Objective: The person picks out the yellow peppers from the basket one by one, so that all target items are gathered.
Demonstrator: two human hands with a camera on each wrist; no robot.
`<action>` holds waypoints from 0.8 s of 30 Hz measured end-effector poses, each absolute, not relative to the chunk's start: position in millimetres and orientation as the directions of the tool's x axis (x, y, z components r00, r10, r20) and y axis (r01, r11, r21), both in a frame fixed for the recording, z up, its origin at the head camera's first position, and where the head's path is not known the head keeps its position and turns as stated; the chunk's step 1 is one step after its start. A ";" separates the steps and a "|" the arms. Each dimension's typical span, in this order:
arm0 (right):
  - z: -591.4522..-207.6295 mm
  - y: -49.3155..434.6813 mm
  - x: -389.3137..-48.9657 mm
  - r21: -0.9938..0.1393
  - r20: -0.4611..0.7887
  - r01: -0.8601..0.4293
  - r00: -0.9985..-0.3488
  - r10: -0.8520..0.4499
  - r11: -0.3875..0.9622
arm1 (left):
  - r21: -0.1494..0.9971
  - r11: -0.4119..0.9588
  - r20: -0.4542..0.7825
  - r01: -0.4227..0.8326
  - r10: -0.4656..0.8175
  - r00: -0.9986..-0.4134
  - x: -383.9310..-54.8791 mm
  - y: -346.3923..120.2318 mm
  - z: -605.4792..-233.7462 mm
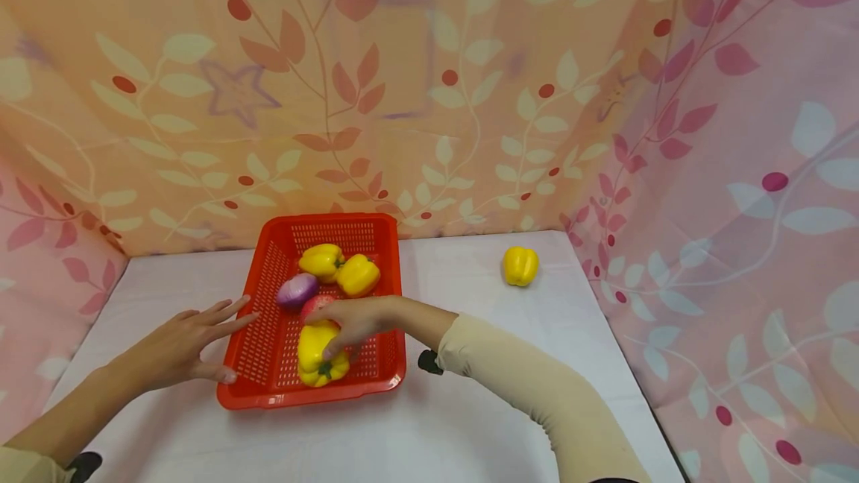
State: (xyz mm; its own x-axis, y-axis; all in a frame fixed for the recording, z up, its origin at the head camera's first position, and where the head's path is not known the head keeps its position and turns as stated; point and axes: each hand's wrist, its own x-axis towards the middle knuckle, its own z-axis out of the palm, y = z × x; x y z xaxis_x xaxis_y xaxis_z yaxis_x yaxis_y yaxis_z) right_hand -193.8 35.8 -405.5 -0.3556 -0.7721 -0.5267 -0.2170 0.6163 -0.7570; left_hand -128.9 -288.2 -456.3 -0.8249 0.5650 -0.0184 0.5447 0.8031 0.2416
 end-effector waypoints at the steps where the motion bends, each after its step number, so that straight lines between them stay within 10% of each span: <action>1: -404.2 40.2 -194.6 -0.770 -0.528 -0.191 -0.347 -0.775 0.609 | 0.241 0.803 -0.016 0.546 0.566 -0.825 -128.9 -288.2 -456.7; 24: -376.3 157.4 -244.4 -0.879 -0.343 -0.084 -0.570 -0.746 0.468 | 0.273 0.788 0.012 0.552 0.571 -0.821 -126.6 -290.4 -457.0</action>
